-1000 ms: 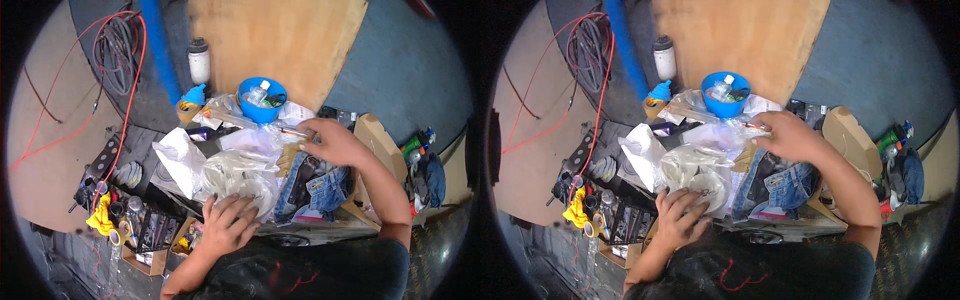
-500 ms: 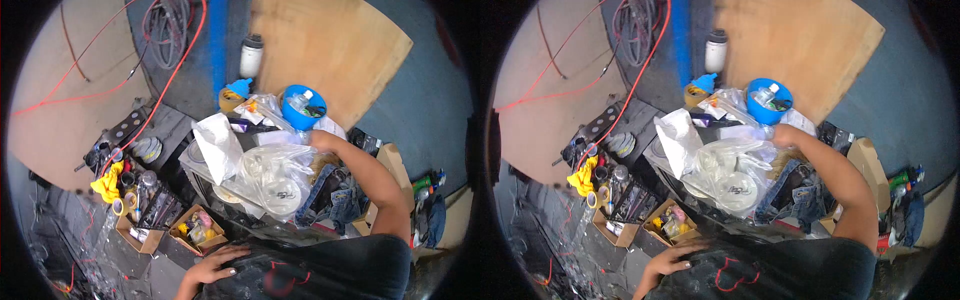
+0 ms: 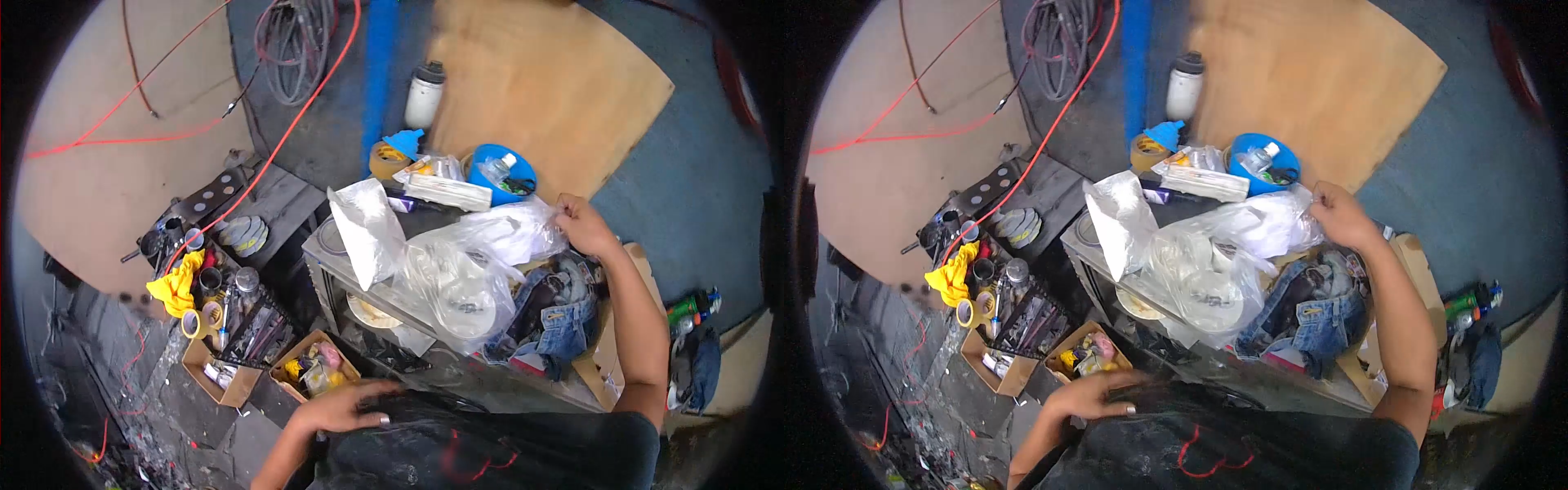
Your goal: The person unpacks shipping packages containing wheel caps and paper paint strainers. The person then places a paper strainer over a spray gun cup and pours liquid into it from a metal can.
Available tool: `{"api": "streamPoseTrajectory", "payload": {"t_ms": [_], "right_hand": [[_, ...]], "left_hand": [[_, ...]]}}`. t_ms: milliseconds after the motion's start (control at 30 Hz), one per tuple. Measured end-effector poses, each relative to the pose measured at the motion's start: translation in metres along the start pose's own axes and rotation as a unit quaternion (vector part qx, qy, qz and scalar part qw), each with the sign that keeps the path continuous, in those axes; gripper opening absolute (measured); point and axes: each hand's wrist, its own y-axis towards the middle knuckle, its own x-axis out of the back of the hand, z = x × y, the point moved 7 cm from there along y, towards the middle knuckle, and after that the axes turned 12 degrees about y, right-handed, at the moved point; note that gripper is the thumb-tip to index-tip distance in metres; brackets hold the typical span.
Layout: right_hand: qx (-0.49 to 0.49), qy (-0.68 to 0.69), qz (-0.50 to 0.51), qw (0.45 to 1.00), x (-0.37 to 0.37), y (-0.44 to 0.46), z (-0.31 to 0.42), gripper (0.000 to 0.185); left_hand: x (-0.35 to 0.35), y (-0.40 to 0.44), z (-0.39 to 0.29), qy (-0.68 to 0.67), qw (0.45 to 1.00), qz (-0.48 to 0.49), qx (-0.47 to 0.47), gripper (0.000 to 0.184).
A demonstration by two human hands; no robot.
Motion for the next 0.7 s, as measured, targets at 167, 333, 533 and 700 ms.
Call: {"api": "streamPoseTrajectory", "payload": {"t_ms": [167, 333, 533, 700], "right_hand": [[0.046, -0.016, -0.121, 0.991, 0.043, -0.049, 0.01, 0.015], [0.071, 0.015, -0.263, 0.962, 0.088, -0.082, -0.019, 0.015], [0.09, 0.139, -0.38, 0.91, 0.134, -0.135, -0.003, 0.016], [0.076, 0.23, -0.403, 0.883, 0.149, -0.161, -0.015, 0.016]], "left_hand": [[0.071, 0.012, 0.027, -0.08, 0.965, -0.213, 0.127, 0.032], [0.148, 0.029, 0.046, -0.067, 0.894, -0.436, 0.078, 0.033], [0.17, 0.067, 0.058, -0.022, 0.891, -0.425, 0.159, 0.056], [0.167, 0.1, 0.045, 0.167, 0.908, -0.353, 0.152, 0.064]]}}
